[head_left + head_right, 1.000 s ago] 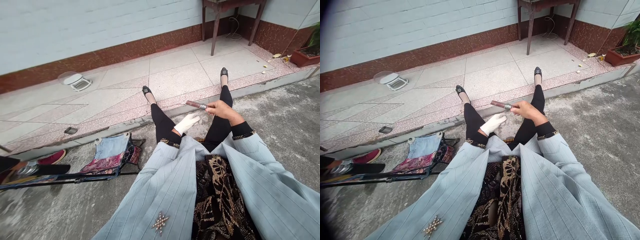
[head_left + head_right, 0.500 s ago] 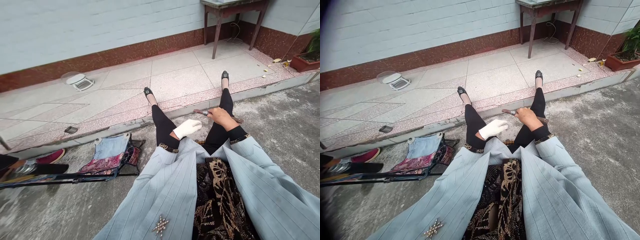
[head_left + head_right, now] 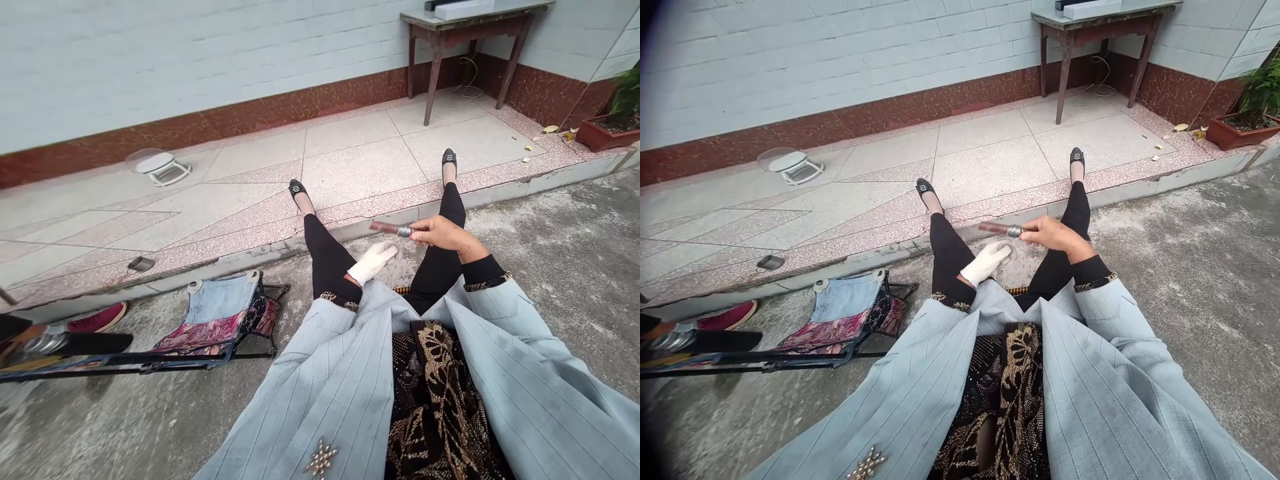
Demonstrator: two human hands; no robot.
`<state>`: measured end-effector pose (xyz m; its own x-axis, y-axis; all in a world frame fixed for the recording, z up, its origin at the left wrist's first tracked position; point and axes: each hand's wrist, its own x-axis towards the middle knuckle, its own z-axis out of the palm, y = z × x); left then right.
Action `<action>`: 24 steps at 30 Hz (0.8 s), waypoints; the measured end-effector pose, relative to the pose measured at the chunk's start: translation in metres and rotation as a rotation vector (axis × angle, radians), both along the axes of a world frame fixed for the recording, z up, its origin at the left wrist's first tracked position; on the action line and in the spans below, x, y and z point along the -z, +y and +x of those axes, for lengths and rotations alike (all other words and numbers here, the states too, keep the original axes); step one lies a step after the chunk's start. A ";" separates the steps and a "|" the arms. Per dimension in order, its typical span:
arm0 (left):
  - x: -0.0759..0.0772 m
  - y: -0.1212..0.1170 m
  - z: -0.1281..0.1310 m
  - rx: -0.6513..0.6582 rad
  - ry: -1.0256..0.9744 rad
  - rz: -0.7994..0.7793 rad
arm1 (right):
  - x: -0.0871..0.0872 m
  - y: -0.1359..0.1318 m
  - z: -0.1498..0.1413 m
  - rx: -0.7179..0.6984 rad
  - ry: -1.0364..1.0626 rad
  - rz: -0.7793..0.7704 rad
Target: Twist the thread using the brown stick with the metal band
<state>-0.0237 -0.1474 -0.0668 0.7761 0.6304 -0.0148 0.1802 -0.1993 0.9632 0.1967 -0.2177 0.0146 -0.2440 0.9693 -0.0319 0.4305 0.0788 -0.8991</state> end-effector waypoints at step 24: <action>-0.050 -0.008 -0.002 0.020 0.364 0.626 | 0.007 0.003 -0.013 -0.103 -0.894 -0.229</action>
